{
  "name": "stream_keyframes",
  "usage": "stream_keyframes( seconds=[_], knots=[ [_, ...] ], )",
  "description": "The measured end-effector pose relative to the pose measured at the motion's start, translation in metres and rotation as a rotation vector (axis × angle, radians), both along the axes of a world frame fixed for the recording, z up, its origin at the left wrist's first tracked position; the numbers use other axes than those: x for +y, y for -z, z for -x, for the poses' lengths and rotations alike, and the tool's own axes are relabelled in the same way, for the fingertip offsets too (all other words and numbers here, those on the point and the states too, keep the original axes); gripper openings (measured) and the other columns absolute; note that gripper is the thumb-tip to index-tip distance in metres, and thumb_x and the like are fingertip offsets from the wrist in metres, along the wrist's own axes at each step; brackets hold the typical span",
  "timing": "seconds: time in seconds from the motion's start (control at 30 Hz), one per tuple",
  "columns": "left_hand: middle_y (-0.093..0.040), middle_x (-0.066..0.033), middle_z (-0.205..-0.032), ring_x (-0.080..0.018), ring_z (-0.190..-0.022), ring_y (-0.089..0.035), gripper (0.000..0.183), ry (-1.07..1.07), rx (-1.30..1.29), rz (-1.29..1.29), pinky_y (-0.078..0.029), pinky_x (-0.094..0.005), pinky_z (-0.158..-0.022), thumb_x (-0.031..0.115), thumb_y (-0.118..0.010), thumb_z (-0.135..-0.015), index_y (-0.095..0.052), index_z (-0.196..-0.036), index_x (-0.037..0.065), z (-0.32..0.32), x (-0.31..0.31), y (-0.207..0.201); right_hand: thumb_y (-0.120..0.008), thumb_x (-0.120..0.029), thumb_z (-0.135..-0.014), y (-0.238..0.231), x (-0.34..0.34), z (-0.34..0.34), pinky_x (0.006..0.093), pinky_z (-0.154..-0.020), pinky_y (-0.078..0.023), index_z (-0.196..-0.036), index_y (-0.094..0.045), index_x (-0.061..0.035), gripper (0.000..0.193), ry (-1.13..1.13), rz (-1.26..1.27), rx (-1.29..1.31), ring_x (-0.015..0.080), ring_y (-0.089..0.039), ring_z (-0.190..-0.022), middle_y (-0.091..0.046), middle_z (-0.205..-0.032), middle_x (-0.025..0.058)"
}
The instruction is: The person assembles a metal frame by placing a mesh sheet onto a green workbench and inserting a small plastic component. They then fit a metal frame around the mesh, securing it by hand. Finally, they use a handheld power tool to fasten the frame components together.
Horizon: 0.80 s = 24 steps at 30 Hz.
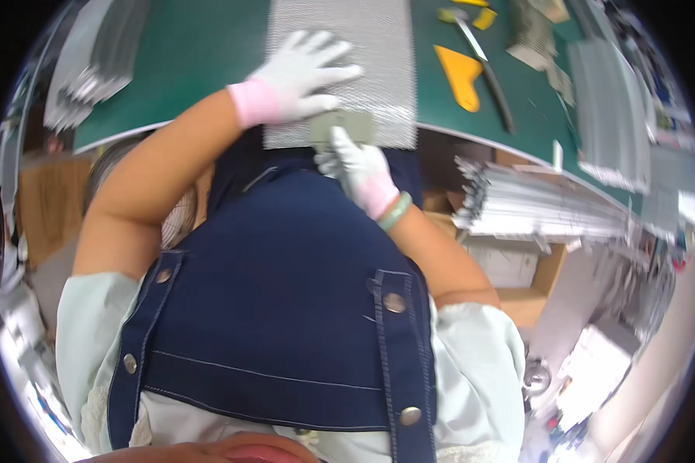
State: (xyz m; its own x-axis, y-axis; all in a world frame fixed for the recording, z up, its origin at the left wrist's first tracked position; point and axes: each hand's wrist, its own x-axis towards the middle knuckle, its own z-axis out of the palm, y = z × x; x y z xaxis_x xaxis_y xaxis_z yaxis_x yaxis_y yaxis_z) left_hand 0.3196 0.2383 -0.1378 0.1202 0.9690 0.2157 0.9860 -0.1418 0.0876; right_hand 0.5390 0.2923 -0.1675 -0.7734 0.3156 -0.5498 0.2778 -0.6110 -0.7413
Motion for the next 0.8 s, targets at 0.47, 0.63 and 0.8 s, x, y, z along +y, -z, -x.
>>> stream_keyframes(
  seconds=[0.47, 0.63, 0.8],
  knots=[
    [-0.051, -0.0196, -0.140, -0.0427, -0.129, -0.044, 0.071, 0.085, -0.024, 0.041, -0.036, -0.0497, -0.110, 0.028, -0.078, -0.074, -0.052, -0.137, 0.006, -0.043, 0.012, -0.055, -0.071, -0.065, -0.084, 0.124, 0.173, -0.318, 0.0424, -0.085, -0.054, -0.114, -0.067, 0.0111, 0.082, 0.793, -0.571, -1.150, 0.0346, -0.070, -0.096, -0.072, -0.103, 0.0269],
    [-0.050, -0.0227, -0.142, -0.0454, -0.131, -0.043, 0.072, 0.089, -0.144, -0.070, -0.034, -0.0516, -0.113, 0.034, -0.076, -0.078, -0.051, -0.140, 0.007, -0.049, 0.005, -0.058, -0.080, -0.037, -0.085, 0.155, 0.178, -0.332, 0.0337, -0.052, -0.053, -0.093, -0.068, 0.0018, 0.041, 1.212, -0.232, -0.409, 0.0184, -0.062, -0.061, -0.066, -0.077, 0.0075],
    [-0.042, -0.0232, -0.151, -0.0462, -0.143, -0.032, 0.068, 0.054, -0.241, 0.118, -0.023, -0.0525, -0.119, 0.038, -0.066, -0.087, -0.049, -0.143, 0.003, -0.060, 0.001, -0.063, -0.072, -0.016, -0.088, 0.146, 0.190, -0.324, 0.0317, -0.052, -0.053, -0.090, -0.070, 0.0003, 0.016, 0.969, -0.588, -0.843, 0.0179, -0.062, -0.059, -0.066, -0.078, 0.0076]
  ],
)
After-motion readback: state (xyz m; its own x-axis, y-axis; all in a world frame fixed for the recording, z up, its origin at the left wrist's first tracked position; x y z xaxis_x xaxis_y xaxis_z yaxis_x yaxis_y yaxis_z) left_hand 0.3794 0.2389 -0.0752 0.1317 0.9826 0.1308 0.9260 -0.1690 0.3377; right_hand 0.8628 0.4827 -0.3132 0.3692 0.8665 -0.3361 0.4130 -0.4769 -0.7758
